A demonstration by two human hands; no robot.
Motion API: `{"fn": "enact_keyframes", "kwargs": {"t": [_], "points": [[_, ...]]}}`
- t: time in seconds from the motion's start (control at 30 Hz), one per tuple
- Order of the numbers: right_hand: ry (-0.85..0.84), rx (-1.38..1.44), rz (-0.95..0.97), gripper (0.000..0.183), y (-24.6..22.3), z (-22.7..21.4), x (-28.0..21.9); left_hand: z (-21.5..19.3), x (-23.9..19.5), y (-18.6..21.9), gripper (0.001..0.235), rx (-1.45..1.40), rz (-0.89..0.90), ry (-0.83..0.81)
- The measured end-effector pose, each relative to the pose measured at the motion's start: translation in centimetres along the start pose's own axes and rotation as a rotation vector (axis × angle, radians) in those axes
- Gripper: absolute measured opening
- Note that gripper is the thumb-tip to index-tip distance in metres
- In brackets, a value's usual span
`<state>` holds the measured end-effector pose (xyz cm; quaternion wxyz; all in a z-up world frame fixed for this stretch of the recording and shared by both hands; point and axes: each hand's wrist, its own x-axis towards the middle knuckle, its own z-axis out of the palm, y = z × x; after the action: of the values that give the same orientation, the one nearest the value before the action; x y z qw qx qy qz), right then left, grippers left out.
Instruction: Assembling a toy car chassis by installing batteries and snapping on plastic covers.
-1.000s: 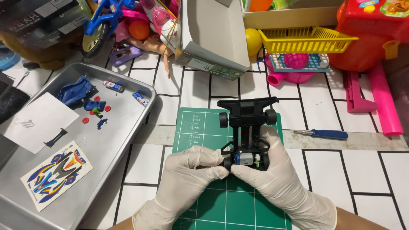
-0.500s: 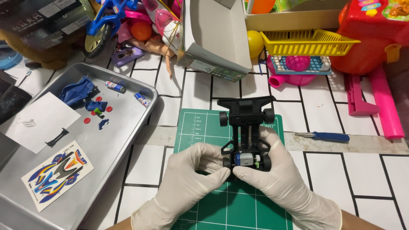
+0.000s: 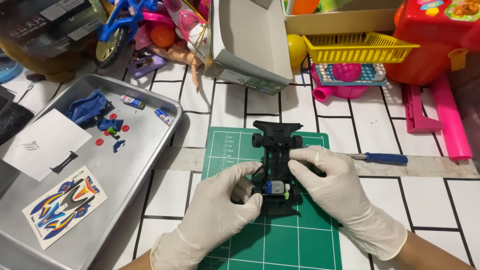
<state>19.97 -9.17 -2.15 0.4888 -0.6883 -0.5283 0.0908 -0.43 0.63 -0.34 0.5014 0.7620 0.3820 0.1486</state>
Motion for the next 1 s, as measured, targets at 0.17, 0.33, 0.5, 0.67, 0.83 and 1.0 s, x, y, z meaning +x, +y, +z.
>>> {"fn": "enact_keyframes", "kwargs": {"t": [0.17, 0.33, 0.5, 0.67, 0.83, 1.0], "points": [[-0.033, -0.108, -0.162, 0.008, 0.0, 0.2, -0.1, -0.5, -0.1, 0.9, 0.060, 0.255, 0.025, -0.060], [-0.051, -0.223, -0.255, 0.006, 0.2, 0.4, -0.4, -0.8, -0.1, 0.7, 0.057, 0.410, 0.043, -0.131], [-0.063, -0.258, -0.270, 0.011, 0.0, 0.5, -0.5, 0.0, 0.4, -2.5, 0.024, 0.492, 0.352, 0.105], [-0.055, -0.259, -0.285, 0.013, -0.2, 0.5, -0.5, -0.6, 0.8, -2.3, 0.008, 0.566, 0.399, 0.120], [-0.049, -0.260, -0.281, 0.014, 0.2, 0.8, -0.4, -0.2, 2.0, -3.7, 0.024, 0.517, 0.397, 0.105], [-0.104, -0.281, -0.244, 0.014, 0.3, 0.9, 0.2, 0.3, 2.6, -3.2, 0.024, 0.436, 0.323, 0.089]]}}
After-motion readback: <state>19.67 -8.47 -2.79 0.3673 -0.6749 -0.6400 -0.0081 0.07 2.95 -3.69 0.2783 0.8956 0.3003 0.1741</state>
